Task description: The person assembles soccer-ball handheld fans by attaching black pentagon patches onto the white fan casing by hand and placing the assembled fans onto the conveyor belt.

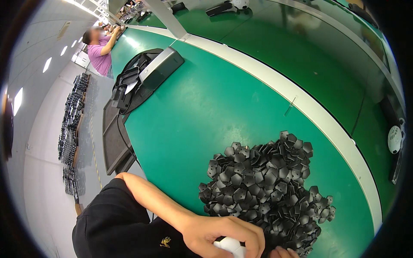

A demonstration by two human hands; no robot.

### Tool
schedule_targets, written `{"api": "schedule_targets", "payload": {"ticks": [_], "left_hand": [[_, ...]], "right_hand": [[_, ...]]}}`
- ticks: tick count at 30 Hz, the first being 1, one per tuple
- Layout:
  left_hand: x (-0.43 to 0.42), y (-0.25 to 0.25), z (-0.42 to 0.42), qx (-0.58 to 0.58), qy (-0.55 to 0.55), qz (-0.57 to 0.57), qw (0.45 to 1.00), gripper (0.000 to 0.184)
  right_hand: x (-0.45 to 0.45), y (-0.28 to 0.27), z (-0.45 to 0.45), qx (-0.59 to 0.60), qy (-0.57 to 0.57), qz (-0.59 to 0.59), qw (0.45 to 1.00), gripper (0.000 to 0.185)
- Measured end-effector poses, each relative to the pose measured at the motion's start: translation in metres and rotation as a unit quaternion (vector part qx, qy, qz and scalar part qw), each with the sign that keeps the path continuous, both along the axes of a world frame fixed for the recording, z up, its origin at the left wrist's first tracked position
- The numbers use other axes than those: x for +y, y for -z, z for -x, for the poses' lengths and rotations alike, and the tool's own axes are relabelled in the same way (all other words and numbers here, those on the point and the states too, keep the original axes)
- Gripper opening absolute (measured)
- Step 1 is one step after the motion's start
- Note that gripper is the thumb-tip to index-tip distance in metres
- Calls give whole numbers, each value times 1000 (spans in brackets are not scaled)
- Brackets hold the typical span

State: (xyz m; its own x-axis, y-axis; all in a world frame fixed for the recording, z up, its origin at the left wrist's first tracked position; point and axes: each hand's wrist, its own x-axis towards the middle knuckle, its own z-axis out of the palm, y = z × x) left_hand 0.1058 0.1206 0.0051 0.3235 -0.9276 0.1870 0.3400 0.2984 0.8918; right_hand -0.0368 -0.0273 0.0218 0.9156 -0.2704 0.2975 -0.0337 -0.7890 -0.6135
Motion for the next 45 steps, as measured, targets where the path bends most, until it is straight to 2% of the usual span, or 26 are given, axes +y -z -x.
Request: {"api": "schedule_targets", "payload": {"ticks": [7, 11, 15, 18, 23, 26, 27, 30, 32, 33, 35, 37, 38, 39, 41, 42, 45], "left_hand": [[3, -1, 5, -32, -31, 10, 999, 19], [2, 4, 8, -67, -16, 40, 997, 25], [3, -2, 8, -40, -27, 15, 999, 20], [3, -1, 7, -27, -14, 3, 1000, 20], [2, -2, 10, -12, -52, 12, 999, 19], [3, -3, 10, -13, -48, 11, 999, 18], [3, -3, 10, -12, -47, 11, 999, 18], [3, -1, 9, -21, -44, 8, 999, 21], [7, -1, 7, -53, -57, 6, 997, 25], [10, 0, 4, -60, -41, -4, 997, 30], [13, 7, 7, 0, -43, -20, 999, 41], [21, 5, 6, -68, -71, -85, 991, 43], [20, 3, 8, -104, -117, -78, 985, 38], [17, 14, 8, -58, -123, -24, 990, 37], [26, -4, 14, 27, -67, -36, 997, 38], [24, -3, 16, 27, -40, -37, 998, 38], [31, 1, 8, -44, -124, -33, 991, 49]], "right_hand": [[8, -12, 5, -16, 17, 13, 1000, 26], [11, -11, 5, -58, -11, -13, 998, 24], [11, -11, 9, -90, -25, -100, 991, 23], [12, -18, 10, -28, 12, -35, 999, 21], [9, -13, 8, -27, -23, 39, 999, 19], [11, -9, 7, -27, -18, -54, 998, 17], [12, -7, 7, -27, -17, -53, 998, 17], [15, -1, 9, -80, 17, -150, 985, 16], [17, 15, 6, -139, 14, -192, 971, 9], [24, 4, -5, -146, 3, -170, 975, 9], [23, 6, -9, -140, -40, -231, 962, 15], [24, 13, -9, -169, -46, -270, 947, 16], [26, 15, -9, -198, -39, -284, 937, 14], [26, 22, -11, -252, -45, -253, 933, 14], [29, 25, -10, -264, -58, -300, 915, 14], [31, 21, -5, -271, -33, -293, 916, 14], [40, 13, -18, -274, -9, -376, 885, 3]]}}
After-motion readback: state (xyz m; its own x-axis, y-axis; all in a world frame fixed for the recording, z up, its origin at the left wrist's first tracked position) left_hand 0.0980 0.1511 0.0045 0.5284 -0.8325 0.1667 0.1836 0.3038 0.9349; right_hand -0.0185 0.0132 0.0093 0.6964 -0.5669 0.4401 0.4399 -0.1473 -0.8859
